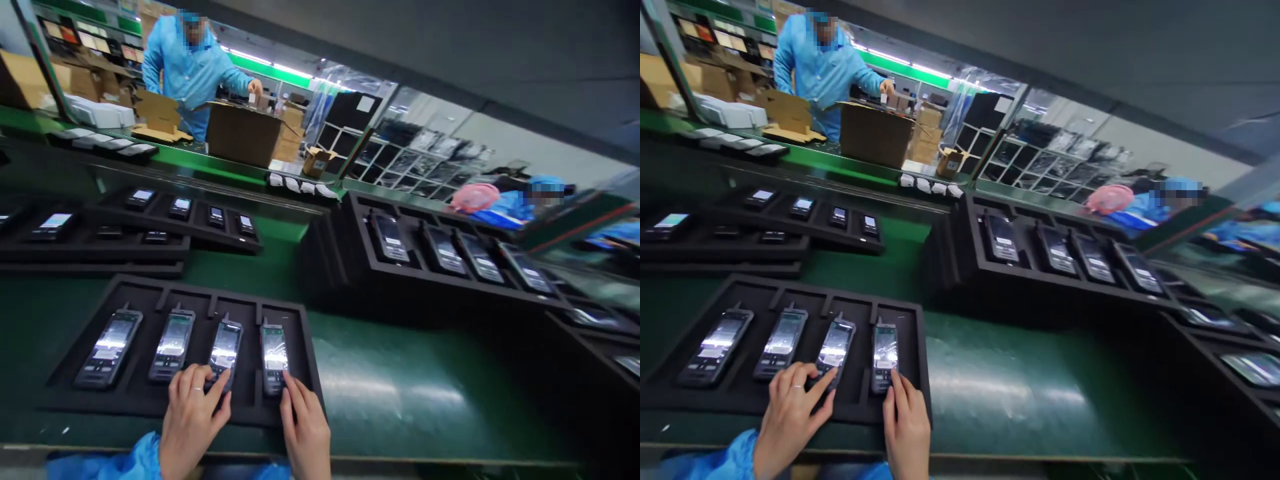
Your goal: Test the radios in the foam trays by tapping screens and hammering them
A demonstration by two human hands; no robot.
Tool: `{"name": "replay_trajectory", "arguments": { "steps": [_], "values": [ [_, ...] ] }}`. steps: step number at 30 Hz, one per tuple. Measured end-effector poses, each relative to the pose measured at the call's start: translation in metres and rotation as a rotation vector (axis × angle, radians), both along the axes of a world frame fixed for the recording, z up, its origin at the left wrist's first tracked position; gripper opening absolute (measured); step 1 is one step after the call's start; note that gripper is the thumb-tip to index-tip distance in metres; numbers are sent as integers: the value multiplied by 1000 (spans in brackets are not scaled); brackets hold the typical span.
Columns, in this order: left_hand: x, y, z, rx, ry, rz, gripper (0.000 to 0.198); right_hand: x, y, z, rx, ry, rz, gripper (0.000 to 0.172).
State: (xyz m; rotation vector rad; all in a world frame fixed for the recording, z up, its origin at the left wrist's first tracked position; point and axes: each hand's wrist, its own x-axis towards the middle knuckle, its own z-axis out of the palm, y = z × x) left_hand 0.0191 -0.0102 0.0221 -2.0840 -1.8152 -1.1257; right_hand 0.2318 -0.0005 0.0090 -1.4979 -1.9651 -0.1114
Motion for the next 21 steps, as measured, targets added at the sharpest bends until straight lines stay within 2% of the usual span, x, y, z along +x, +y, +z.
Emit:
{"name": "replay_trajectory", "arguments": {
  "steps": [5, 10, 13, 21],
  "values": [
    [5, 2, -6, 28, -51, 23, 25, 10, 3, -14, 51, -69, 49, 33],
    [6, 3, -3, 33, -54, 23, 24, 14, 0, -24, 52, -118, 84, 43],
    [6, 3, -2, 32, -69, 24, 24, 12, 0, -25, 54, -125, 71, 45],
    [3, 2, -5, 19, -23, -18, 23, 10, 0, -20, 65, -73, 64, 37]
  ]
}}
